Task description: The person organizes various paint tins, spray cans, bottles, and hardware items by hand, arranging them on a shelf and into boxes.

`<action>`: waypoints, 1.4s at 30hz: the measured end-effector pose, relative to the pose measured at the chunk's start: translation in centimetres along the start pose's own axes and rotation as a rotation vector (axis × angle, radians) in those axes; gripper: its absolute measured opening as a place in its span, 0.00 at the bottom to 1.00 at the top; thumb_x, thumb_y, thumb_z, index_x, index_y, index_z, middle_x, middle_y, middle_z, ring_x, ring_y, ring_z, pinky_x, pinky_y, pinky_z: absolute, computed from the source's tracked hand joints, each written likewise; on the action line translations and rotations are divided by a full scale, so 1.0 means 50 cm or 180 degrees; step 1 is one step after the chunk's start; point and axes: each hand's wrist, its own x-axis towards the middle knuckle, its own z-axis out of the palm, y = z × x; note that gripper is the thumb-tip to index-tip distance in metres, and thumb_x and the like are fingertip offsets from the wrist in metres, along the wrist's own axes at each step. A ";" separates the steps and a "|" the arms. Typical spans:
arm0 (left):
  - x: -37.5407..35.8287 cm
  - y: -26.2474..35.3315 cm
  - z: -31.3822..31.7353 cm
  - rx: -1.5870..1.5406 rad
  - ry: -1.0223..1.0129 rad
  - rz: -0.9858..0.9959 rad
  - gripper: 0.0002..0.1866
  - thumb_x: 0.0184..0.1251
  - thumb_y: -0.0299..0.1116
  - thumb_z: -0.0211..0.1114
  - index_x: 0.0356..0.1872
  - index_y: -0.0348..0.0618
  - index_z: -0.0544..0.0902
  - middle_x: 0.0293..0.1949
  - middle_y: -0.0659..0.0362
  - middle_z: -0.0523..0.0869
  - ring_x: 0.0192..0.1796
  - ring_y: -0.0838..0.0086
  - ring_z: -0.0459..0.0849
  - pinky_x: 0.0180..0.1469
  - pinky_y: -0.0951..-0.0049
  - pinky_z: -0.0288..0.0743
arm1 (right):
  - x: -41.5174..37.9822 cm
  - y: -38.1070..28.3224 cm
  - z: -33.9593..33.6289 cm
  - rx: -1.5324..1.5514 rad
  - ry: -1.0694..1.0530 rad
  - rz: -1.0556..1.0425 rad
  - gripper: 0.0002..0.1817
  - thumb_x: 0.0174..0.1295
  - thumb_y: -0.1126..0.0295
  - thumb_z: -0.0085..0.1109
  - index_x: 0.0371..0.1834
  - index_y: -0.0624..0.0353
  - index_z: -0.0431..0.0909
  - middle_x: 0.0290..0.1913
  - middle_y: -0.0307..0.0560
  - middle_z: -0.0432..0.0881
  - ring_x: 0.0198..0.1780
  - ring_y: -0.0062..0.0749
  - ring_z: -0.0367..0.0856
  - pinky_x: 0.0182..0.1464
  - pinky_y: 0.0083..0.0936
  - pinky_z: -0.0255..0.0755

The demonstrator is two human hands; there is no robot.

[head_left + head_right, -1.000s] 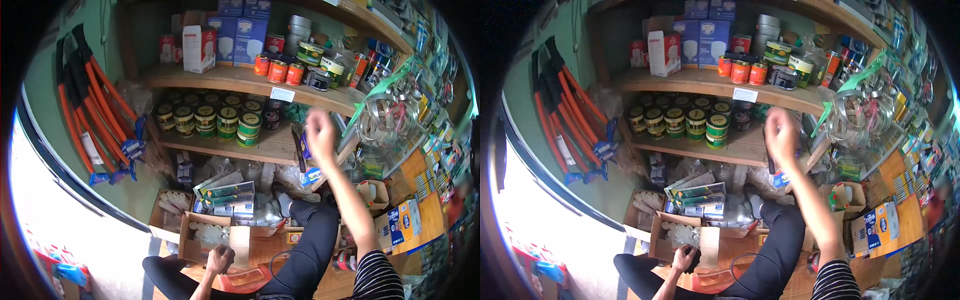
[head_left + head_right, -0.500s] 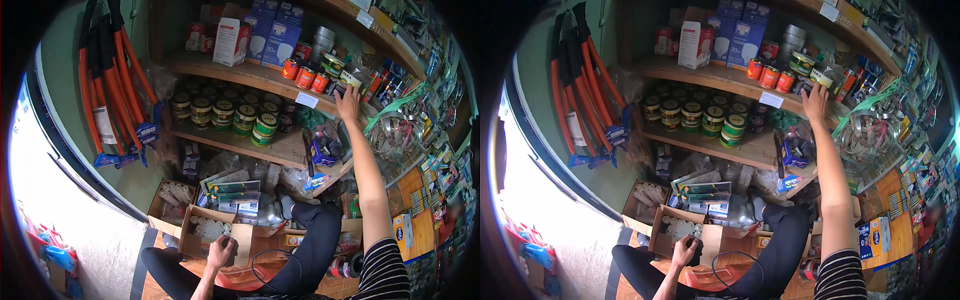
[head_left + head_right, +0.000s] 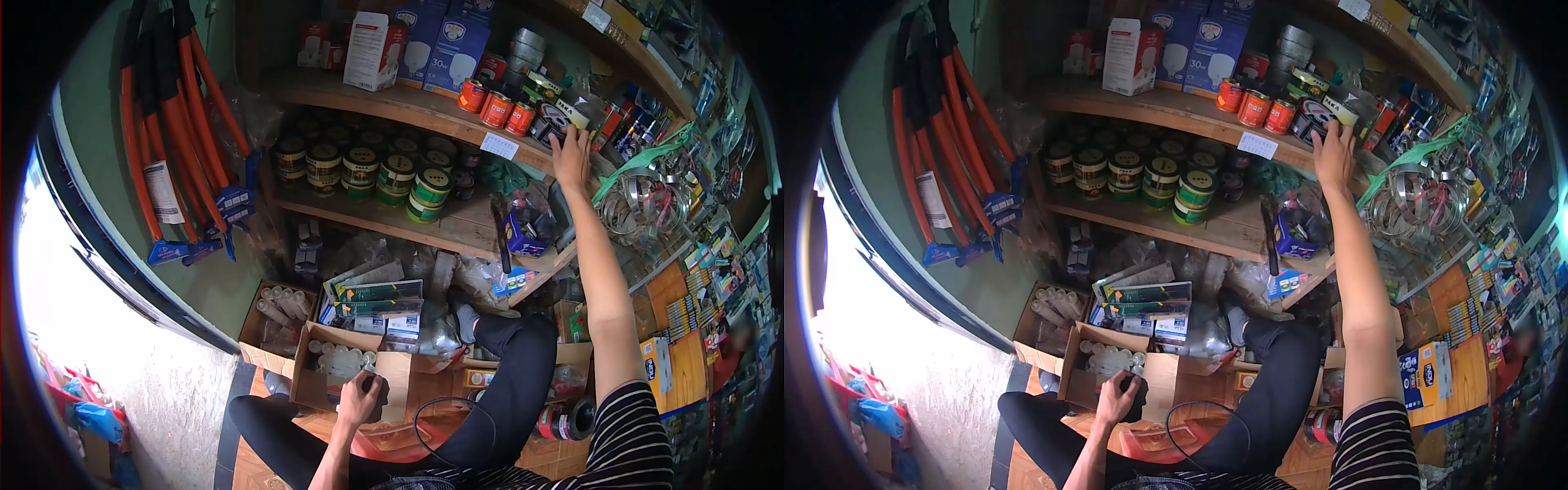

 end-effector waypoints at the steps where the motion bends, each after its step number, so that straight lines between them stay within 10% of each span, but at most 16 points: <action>1: -0.001 0.001 0.001 0.0004 0.0016 0.0035 0.17 0.72 0.43 0.64 0.41 0.35 0.83 0.34 0.38 0.87 0.41 0.44 0.88 0.43 0.55 0.80 | -0.004 0.000 0.000 0.0024 0.0082 -0.0037 0.18 0.67 0.59 0.65 0.53 0.54 0.73 0.54 0.55 0.72 0.57 0.57 0.75 0.54 0.50 0.74; 12: -0.006 0.007 0.001 0.0057 -0.0024 0.0045 0.16 0.71 0.41 0.64 0.42 0.35 0.83 0.35 0.38 0.88 0.42 0.45 0.89 0.44 0.57 0.81 | -0.048 0.007 -0.009 0.0256 0.0579 -0.0402 0.16 0.69 0.61 0.63 0.48 0.61 0.73 0.52 0.55 0.73 0.55 0.58 0.75 0.55 0.48 0.71; 15: -0.001 -0.008 0.007 0.0267 0.0077 0.0260 0.15 0.72 0.38 0.64 0.41 0.31 0.83 0.30 0.45 0.88 0.36 0.65 0.90 0.41 0.65 0.81 | -0.054 0.007 -0.018 0.0195 0.0480 -0.0397 0.17 0.69 0.60 0.64 0.47 0.62 0.73 0.52 0.55 0.73 0.54 0.57 0.75 0.54 0.47 0.71; 18: -0.003 0.010 0.000 0.0064 -0.0021 0.0060 0.15 0.71 0.40 0.64 0.42 0.35 0.84 0.35 0.39 0.88 0.42 0.46 0.89 0.44 0.57 0.81 | -0.061 0.004 -0.018 0.0217 0.0606 -0.0400 0.16 0.68 0.60 0.65 0.45 0.62 0.74 0.51 0.54 0.73 0.53 0.56 0.75 0.53 0.47 0.70; 24: -0.002 0.002 -0.002 0.0069 -0.0077 -0.0071 0.15 0.71 0.40 0.64 0.42 0.35 0.84 0.35 0.39 0.88 0.42 0.46 0.89 0.44 0.57 0.81 | -0.064 0.005 -0.022 0.0427 0.0740 -0.0277 0.19 0.65 0.57 0.70 0.40 0.62 0.75 0.50 0.53 0.74 0.54 0.56 0.74 0.56 0.47 0.69; 30: 0.010 -0.035 0.008 0.0050 -0.0043 -0.0016 0.16 0.71 0.40 0.64 0.41 0.34 0.83 0.34 0.40 0.88 0.41 0.45 0.88 0.43 0.56 0.80 | 0.001 0.008 0.003 0.1096 0.0714 0.0804 0.58 0.47 0.42 0.80 0.68 0.74 0.58 0.64 0.71 0.65 0.68 0.62 0.66 0.71 0.47 0.62; 38: 0.004 -0.003 -0.007 0.0210 0.0097 0.0152 0.16 0.72 0.41 0.63 0.42 0.34 0.83 0.34 0.40 0.88 0.39 0.46 0.89 0.42 0.58 0.81 | -0.001 -0.009 -0.043 0.2242 0.0977 0.1949 0.58 0.46 0.44 0.83 0.68 0.75 0.62 0.63 0.60 0.72 0.64 0.43 0.73 0.68 0.33 0.66; 42: 0.005 0.011 -0.018 0.0039 0.0022 -0.0040 0.16 0.73 0.42 0.62 0.43 0.35 0.83 0.34 0.40 0.88 0.39 0.48 0.89 0.42 0.58 0.81 | -0.139 -0.107 -0.167 0.3222 -0.0143 0.1307 0.55 0.49 0.47 0.80 0.74 0.65 0.59 0.68 0.56 0.67 0.68 0.40 0.69 0.72 0.34 0.61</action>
